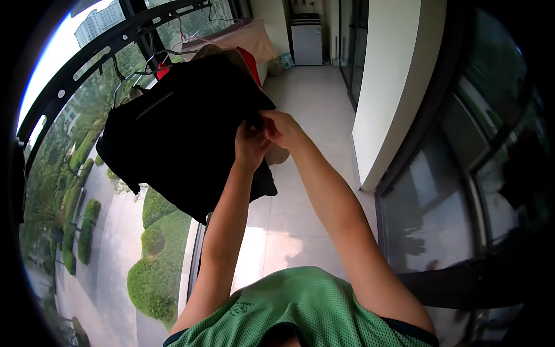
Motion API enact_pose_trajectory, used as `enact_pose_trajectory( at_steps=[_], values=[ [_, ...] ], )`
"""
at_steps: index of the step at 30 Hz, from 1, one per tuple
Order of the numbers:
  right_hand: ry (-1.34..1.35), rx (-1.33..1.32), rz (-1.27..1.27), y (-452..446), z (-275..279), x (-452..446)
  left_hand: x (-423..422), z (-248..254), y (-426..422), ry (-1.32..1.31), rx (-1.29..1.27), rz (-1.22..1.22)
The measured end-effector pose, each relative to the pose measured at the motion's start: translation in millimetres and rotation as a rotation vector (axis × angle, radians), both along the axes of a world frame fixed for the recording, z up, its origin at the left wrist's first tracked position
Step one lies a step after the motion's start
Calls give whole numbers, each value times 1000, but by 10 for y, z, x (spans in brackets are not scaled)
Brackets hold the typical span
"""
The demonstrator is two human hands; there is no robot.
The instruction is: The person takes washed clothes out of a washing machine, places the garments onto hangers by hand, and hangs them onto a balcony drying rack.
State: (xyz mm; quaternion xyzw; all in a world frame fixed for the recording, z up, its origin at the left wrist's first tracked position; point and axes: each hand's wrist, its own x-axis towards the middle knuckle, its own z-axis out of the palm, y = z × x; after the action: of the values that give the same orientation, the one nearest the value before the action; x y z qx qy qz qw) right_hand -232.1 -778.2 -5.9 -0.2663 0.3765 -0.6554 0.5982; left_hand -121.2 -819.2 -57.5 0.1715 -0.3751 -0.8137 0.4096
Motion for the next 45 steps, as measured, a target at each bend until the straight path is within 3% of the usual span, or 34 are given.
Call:
enact_pose_trajectory(
  at_steps=[1,5,9,12,14,15,21,23,25,26,27,29,30,33,35,38,41,43,45],
  values=[
    [-125,45,-20,60,75,30,-15,2,-29,214,151,-92],
    [-501,113,-57,4,11,48,-157,-30,-112,331,217,28],
    [-502,162,-102,63,-4,50,-143,-93,-168,375,202,121],
    [-512,84,39,102,-58,-12,-67,-183,-139,385,142,96],
    [-274,-20,12,181,69,-39,-54,-89,-29,408,186,154],
    [-276,-19,15,254,131,-42,-44,-134,-45,406,185,157],
    [-238,-169,-230,233,101,-346,31,-249,-91,350,253,259],
    [-173,-227,-238,236,135,-351,60,-169,8,359,341,252],
    [268,-344,-233,404,382,-202,63,-116,130,370,334,230],
    [640,-355,-205,329,301,-313,54,-111,170,382,328,208],
    [641,-353,-203,302,302,-350,48,-127,181,382,331,210],
    [1435,-242,-602,257,322,-401,22,-164,188,382,274,193],
    [1437,-244,-601,228,348,-408,-8,-209,156,384,274,195],
    [943,-483,-574,157,400,-385,-76,-197,169,251,174,358],
    [976,-505,-661,153,445,-277,-53,166,412,-51,291,469],
    [1040,-458,-751,193,549,-220,-63,81,298,68,455,317],
    [1198,-429,-690,226,624,-262,-116,127,309,129,520,354],
    [1365,-312,-476,254,703,-315,-151,156,363,136,513,380],
    [1400,-398,-469,164,689,-409,-164,246,482,144,504,405]
  ],
)
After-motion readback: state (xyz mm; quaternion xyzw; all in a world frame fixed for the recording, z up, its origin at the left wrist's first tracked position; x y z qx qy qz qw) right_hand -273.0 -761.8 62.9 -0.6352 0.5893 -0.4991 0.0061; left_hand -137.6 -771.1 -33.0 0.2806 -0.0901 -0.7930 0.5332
